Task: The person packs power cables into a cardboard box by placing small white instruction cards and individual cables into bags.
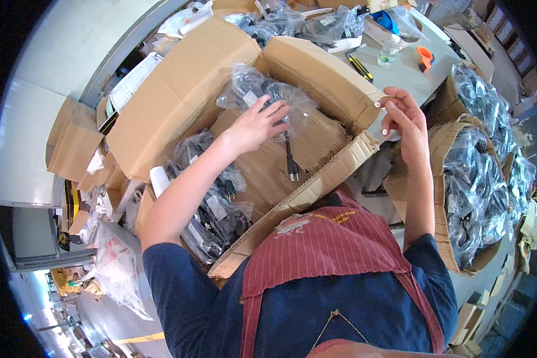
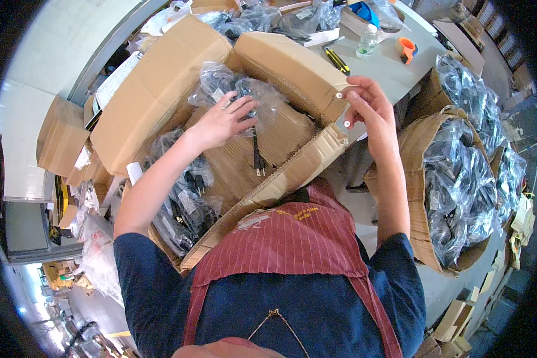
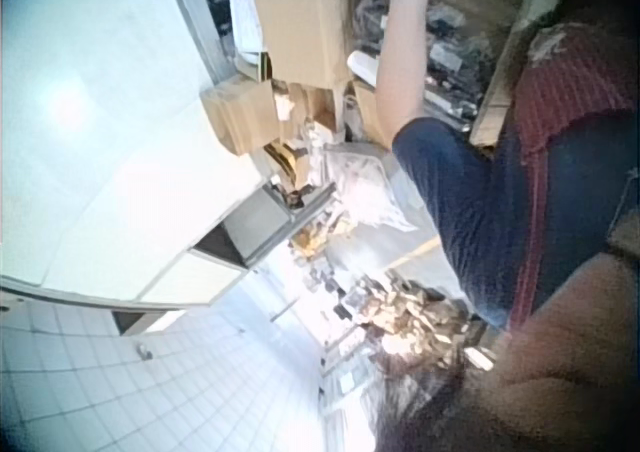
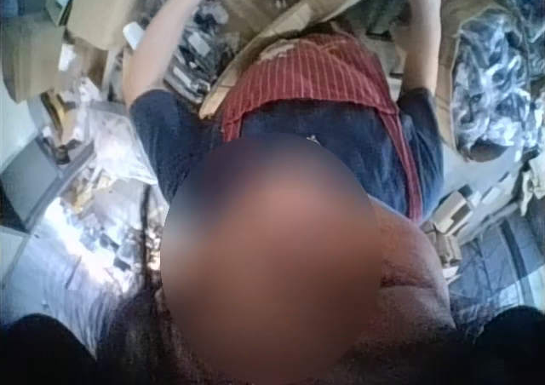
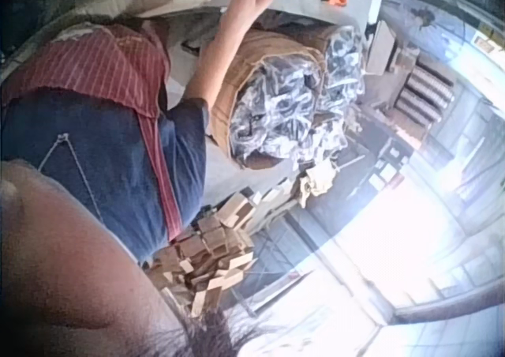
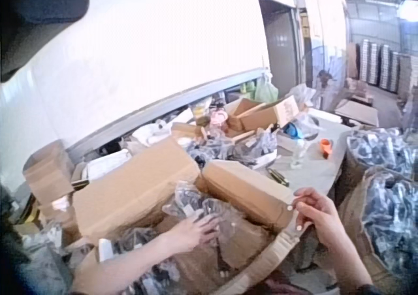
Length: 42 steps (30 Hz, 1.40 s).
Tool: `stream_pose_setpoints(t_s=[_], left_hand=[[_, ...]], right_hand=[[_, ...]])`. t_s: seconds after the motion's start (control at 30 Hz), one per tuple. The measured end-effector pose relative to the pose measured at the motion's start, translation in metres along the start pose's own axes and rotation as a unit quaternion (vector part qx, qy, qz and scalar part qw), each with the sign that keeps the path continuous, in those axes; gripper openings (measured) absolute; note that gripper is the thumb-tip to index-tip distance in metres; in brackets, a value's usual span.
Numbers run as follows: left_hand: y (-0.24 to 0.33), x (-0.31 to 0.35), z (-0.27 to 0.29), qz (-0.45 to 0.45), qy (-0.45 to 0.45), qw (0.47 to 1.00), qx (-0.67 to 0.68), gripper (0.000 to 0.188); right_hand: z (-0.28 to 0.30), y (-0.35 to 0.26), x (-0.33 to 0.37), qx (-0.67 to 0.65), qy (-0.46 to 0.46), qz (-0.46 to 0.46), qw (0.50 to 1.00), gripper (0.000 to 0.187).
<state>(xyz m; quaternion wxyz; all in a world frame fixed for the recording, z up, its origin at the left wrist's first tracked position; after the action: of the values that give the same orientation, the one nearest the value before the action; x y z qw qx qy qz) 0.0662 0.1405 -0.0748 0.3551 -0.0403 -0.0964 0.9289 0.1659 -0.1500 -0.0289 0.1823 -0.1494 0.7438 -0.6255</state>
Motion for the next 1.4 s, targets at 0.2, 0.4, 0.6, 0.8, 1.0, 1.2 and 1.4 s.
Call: stream_pose_setpoints(t_s=[0.2, 0.4, 0.6, 0.8, 1.0, 1.2, 1.4], left_hand=[[0.007, -0.029, 0.000, -0.133, -0.103, 0.982, -0.082, 0.028], [0.005, -0.031, 0.087, -0.038, 0.048, 0.998, -0.026, 0.031], [-0.005, 0.010, 0.139, 0.246, 0.321, 0.846, 0.348, 0.016], [0.007, 0.015, 0.098, 0.285, 0.328, 0.613, 0.660, 0.021], [0.016, -0.012, 0.108, 0.285, 0.356, 0.567, 0.686, 0.033], [0.027, -0.024, 0.101, 0.242, 0.456, 0.475, 0.712, 0.021], [0.023, -0.020, 0.087, 0.233, 0.465, 0.417, 0.746, 0.027]], right_hand=[[0.004, 0.007, 0.007, -0.012, -0.006, -0.019, 1.000, 0.029], [0.012, -0.010, 0.020, -0.026, -0.003, -0.018, 0.999, 0.025], [0.007, -0.023, 0.014, -0.060, 0.010, -0.008, 0.998, 0.032], [-0.033, -0.033, -0.008, -0.072, -0.043, 0.017, 0.996, 0.041], [-0.098, -0.079, -0.015, 0.007, -0.161, 0.138, 0.977, 0.045], [-0.126, -0.099, -0.018, 0.084, -0.210, 0.190, 0.955, 0.049], [-0.129, -0.104, -0.023, 0.119, -0.206, 0.219, 0.946, 0.049]])
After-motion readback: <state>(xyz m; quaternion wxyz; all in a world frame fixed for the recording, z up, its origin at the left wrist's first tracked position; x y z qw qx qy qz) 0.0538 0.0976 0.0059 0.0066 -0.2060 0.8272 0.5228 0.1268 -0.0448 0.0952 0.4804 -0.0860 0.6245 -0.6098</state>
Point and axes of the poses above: each hand's wrist, its own x-axis away from the middle knuckle, its own z-axis out of the back of the hand, y = z × x, the point moved 6 cm from there along -x, towards the middle knuckle, and after that the axes turned 4 degrees about -y, right-handed, at the moved point
